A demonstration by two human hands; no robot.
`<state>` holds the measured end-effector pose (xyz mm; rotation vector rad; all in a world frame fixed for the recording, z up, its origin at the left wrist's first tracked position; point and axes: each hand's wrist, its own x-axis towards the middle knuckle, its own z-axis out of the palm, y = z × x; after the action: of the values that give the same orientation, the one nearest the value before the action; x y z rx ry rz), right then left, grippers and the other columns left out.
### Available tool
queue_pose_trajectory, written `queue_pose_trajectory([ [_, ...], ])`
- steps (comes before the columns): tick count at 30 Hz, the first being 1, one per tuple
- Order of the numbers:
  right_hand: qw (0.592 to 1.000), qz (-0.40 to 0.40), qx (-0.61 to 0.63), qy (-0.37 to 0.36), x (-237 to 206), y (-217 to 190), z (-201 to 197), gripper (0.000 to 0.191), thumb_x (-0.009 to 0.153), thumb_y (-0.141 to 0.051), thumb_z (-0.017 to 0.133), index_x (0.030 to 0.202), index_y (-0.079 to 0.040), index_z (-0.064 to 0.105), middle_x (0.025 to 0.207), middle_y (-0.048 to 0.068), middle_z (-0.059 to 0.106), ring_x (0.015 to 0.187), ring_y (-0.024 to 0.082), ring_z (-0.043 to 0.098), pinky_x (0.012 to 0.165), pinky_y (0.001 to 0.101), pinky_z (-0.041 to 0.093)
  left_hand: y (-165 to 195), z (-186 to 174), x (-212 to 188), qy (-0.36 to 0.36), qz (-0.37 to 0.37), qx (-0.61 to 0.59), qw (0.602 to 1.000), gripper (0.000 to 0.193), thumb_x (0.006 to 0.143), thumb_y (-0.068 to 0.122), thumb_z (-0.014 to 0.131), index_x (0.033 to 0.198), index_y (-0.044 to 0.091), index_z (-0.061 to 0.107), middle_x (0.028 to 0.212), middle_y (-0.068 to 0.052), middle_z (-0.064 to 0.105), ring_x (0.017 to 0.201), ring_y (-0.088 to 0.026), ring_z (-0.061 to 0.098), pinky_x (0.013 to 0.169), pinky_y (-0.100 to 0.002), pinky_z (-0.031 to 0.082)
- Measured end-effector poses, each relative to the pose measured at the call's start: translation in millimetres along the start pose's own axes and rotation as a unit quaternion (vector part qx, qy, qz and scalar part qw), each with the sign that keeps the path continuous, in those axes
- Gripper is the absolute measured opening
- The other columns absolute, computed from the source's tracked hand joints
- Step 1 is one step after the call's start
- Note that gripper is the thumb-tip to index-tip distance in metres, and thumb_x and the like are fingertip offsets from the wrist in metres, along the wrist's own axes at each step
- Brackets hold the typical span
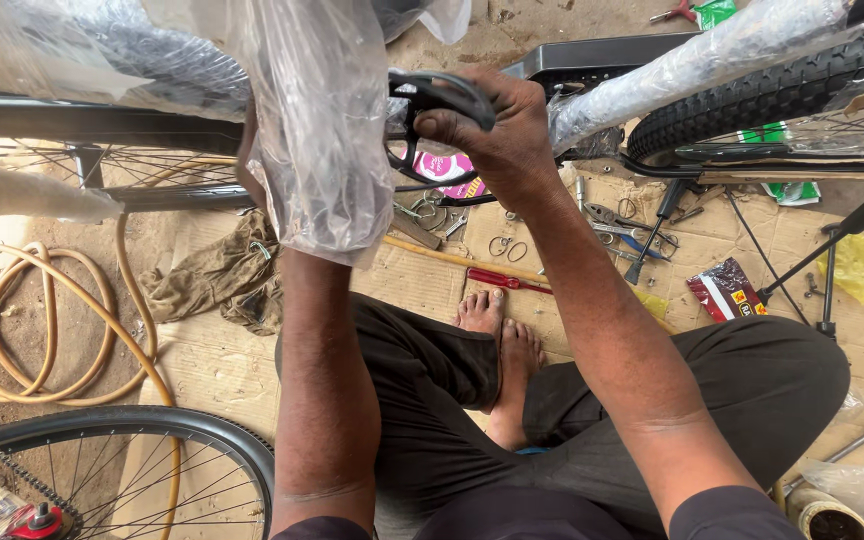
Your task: The person is assembling a bicycle by attaching a pedal to the crank arm. They unwrap the pedal, apply grease to the threads, and then screw it onto the crank arm using a screwdriver and wrench to tighten it.
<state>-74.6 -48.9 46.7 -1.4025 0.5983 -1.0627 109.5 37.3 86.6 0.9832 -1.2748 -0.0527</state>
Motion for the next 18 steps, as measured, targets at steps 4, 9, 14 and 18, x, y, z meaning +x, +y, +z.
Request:
queue_pose_trajectory([
  [4, 0.999, -0.014, -0.023, -0.045, 1, 8, -8, 0.037, 0.092, -0.035, 0.085, 0.111, -0.005, 0.074, 0.09, 0.002, 0.076, 0.08, 0.007, 0.073, 0.07, 0.0223, 0.063, 0, 0, -7, 0.006, -0.018, -0.012, 1.0, 0.068, 0.098, 0.036, 0.085, 0.148, 0.005, 0.051, 0.142, -0.013, 0.058, 0.129, -0.025, 0.066, 0.108, -0.038, 0.06],
  [9, 0.996, 0.002, -0.018, -0.085, 0, 3, -23, 0.037, 0.094, -0.035, 0.081, 0.112, -0.003, 0.075, 0.081, 0.0, 0.067, 0.066, 0.005, 0.059, 0.059, 0.0213, 0.052, -3, 7, -21, -0.003, -0.072, -0.054, 0.996, 0.065, 0.099, 0.034, 0.085, 0.146, 0.005, 0.052, 0.139, -0.013, 0.06, 0.127, -0.025, 0.067, 0.107, -0.038, 0.06],
  [14, 0.986, -0.001, -0.127, -0.107, 0, -4, -24, 0.034, 0.105, -0.036, 0.075, 0.11, -0.003, 0.073, 0.087, 0.0, 0.07, 0.073, 0.008, 0.066, 0.064, 0.0229, 0.055, -8, 15, -35, -0.033, -0.132, -0.094, 0.986, 0.062, 0.099, 0.032, 0.085, 0.145, 0.004, 0.053, 0.137, -0.013, 0.062, 0.125, -0.025, 0.069, 0.107, -0.038, 0.06],
  [18, 0.992, -0.084, -0.056, -0.08, 3, -3, -13, 0.037, 0.105, -0.033, 0.076, 0.122, -0.001, 0.07, 0.103, 0.004, 0.073, 0.091, 0.01, 0.07, 0.079, 0.025, 0.059, -9, 14, -36, -0.035, -0.147, -0.104, 0.983, 0.06, 0.1, 0.031, 0.085, 0.143, 0.003, 0.054, 0.135, -0.014, 0.064, 0.123, -0.025, 0.069, 0.106, -0.038, 0.06],
])
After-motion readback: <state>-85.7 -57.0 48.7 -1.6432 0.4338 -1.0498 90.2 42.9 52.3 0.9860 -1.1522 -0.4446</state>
